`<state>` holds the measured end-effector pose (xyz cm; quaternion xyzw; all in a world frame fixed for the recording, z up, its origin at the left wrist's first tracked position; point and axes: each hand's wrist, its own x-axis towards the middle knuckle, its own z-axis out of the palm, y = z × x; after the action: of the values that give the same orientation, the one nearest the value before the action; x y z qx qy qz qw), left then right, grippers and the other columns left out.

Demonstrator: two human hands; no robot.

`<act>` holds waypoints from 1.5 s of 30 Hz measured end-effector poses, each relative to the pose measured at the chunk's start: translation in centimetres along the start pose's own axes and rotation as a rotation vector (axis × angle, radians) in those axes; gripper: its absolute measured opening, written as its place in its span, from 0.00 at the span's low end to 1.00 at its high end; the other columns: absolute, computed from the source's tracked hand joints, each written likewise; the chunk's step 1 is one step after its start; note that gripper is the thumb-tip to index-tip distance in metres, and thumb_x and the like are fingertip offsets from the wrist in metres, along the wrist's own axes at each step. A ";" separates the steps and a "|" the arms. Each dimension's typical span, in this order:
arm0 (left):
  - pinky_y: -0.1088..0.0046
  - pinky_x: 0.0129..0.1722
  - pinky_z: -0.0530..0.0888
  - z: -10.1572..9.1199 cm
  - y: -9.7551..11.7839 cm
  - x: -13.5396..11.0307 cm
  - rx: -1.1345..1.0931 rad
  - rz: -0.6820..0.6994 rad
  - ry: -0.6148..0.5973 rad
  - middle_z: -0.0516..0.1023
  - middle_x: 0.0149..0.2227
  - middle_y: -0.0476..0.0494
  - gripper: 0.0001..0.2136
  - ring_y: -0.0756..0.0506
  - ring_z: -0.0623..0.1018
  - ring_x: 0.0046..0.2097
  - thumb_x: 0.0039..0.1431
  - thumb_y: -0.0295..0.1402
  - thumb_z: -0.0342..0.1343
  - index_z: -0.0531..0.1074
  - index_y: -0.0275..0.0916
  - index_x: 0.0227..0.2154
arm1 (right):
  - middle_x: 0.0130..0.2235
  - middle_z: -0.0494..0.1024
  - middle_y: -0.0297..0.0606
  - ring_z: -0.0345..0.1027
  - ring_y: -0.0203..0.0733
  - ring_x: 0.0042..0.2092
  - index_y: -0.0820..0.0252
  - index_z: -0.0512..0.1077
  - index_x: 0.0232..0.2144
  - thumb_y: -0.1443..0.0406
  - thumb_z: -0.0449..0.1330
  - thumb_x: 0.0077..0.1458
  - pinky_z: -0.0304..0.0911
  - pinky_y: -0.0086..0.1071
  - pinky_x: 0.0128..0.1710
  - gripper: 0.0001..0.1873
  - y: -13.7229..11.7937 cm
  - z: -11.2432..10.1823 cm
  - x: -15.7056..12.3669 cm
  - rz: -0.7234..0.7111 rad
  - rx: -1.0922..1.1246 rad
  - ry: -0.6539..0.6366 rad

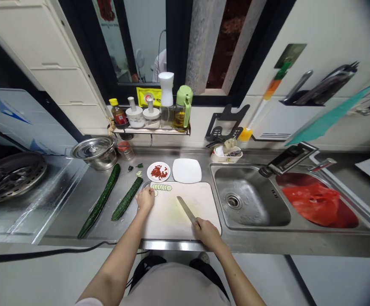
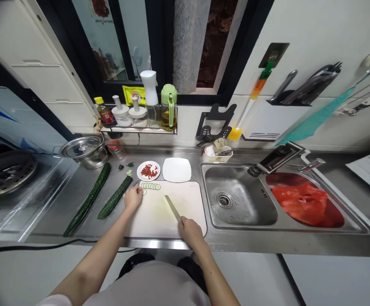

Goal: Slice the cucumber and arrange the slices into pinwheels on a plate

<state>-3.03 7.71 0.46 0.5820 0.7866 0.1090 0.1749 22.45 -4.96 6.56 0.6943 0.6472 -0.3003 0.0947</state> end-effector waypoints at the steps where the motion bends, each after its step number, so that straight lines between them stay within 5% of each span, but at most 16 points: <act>1: 0.62 0.46 0.64 0.0 0.0 -0.1 0.006 -0.004 0.011 0.78 0.41 0.42 0.09 0.39 0.73 0.47 0.58 0.35 0.49 0.75 0.43 0.35 | 0.40 0.77 0.43 0.70 0.43 0.42 0.58 0.70 0.41 0.61 0.44 0.63 0.50 0.30 0.32 0.16 0.0 0.0 0.0 0.002 0.000 -0.001; 11: 0.57 0.47 0.60 0.4 0.6 -0.9 0.012 -0.009 0.059 0.76 0.43 0.41 0.11 0.38 0.69 0.48 0.59 0.36 0.48 0.75 0.44 0.36 | 0.41 0.77 0.43 0.70 0.43 0.42 0.59 0.70 0.41 0.61 0.43 0.62 0.52 0.30 0.33 0.16 0.1 0.4 0.4 0.006 0.031 0.010; 18: 0.60 0.48 0.59 1.7 4.4 -1.6 -0.021 0.226 0.017 0.73 0.45 0.40 0.14 0.38 0.67 0.50 0.60 0.36 0.47 0.74 0.47 0.46 | 0.41 0.77 0.42 0.70 0.43 0.42 0.58 0.70 0.42 0.62 0.43 0.62 0.53 0.30 0.34 0.17 0.0 0.3 0.4 0.019 0.070 -0.011; 23: 0.59 0.49 0.58 2.7 5.8 -1.3 0.057 0.242 -0.024 0.72 0.47 0.38 0.15 0.37 0.67 0.51 0.60 0.36 0.48 0.73 0.46 0.48 | 0.40 0.77 0.42 0.70 0.42 0.42 0.58 0.70 0.43 0.63 0.44 0.61 0.55 0.30 0.35 0.17 0.1 0.7 0.3 0.024 0.081 0.014; 37: 0.64 0.47 0.60 2.7 6.3 -0.6 -0.097 0.192 -0.050 0.78 0.39 0.45 0.07 0.42 0.73 0.46 0.57 0.29 0.49 0.72 0.43 0.35 | 0.42 0.77 0.43 0.71 0.43 0.43 0.58 0.70 0.44 0.63 0.43 0.60 0.56 0.31 0.37 0.18 0.2 1.1 0.2 0.036 0.092 0.010; 45: 0.70 0.43 0.63 2.2 3.3 -3.0 -0.299 0.059 -0.186 0.80 0.34 0.53 0.08 0.47 0.77 0.41 0.53 0.34 0.54 0.72 0.47 0.37 | 0.42 0.77 0.44 0.71 0.44 0.42 0.59 0.70 0.43 0.63 0.42 0.61 0.56 0.31 0.36 0.18 -0.1 0.8 0.0 0.023 0.047 0.016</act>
<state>1.56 5.73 0.13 0.5799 0.7247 0.1756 0.3282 22.13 -5.40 5.95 0.7060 0.6327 -0.3088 0.0769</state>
